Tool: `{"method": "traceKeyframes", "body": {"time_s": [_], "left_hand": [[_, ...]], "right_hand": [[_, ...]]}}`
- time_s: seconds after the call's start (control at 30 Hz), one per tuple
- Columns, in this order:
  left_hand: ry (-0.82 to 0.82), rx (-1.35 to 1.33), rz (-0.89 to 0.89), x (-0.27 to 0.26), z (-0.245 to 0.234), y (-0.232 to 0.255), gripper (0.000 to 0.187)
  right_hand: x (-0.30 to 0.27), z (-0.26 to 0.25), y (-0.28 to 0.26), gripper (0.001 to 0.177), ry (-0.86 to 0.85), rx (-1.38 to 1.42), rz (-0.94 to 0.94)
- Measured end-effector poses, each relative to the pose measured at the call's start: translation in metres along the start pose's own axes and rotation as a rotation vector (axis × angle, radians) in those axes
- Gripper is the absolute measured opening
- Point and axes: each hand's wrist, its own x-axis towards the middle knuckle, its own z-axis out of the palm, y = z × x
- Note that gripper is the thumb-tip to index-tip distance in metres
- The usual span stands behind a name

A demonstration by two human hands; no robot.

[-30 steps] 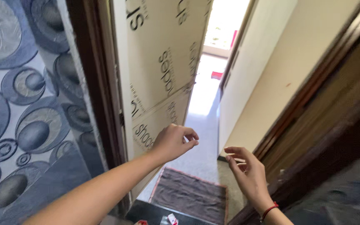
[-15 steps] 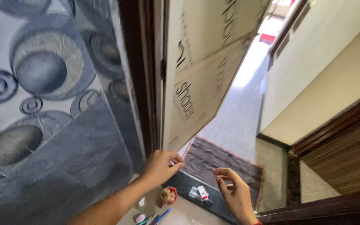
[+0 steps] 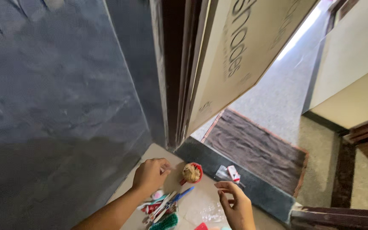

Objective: The person organizes bathroom items by placing a green mirror, a green container, a white tub, a blue tube, a clear pump bottle, and a small pink bottle onto a wall-mounted corner shelf. The person also places a light blue soap, a red soap, and a peach sponge onto a lower shelf, and hangs a red cup with a loofah on a wall hook.

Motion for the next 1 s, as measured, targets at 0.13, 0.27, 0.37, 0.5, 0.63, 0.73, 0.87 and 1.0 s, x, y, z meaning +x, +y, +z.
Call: {"method": "traceKeyframes", "body": {"time_s": [0.13,0.27,0.37,0.5,0.63,0.73,0.87,1.0], "left_hand": [[0.082,0.050,0.072,0.019,0.055,-0.054,0.023],[0.089,0.080,0.059,0.035,0.104,-0.100,0.021],[0.049,0.085,0.005,0.047,0.133,-0.125,0.022],[0.017,0.162,0.026,0.058,0.163,-0.153,0.036],[-0.001,0.128,0.051,0.066,0.187,-0.180,0.055],[-0.023,0.187,0.099,0.072,0.206,-0.193,0.057],[-0.026,0.169,0.099,0.075,0.226,-0.202,0.048],[-0.072,0.163,0.051,0.078,0.235,-0.206,0.042]], "right_hand": [[0.003,0.038,0.043,0.020,-0.015,0.027,-0.008],[0.001,0.065,0.075,0.020,-0.036,0.029,-0.019],[0.001,0.080,0.093,0.020,-0.061,-0.002,-0.007],[0.001,0.096,0.112,0.019,-0.094,-0.083,0.029],[0.001,0.113,0.132,0.019,-0.105,-0.089,0.059],[-0.001,0.122,0.145,0.019,-0.109,-0.096,0.078],[-0.006,0.127,0.156,0.019,-0.116,-0.096,0.100],[-0.007,0.126,0.159,0.018,-0.122,-0.094,0.083]]}}
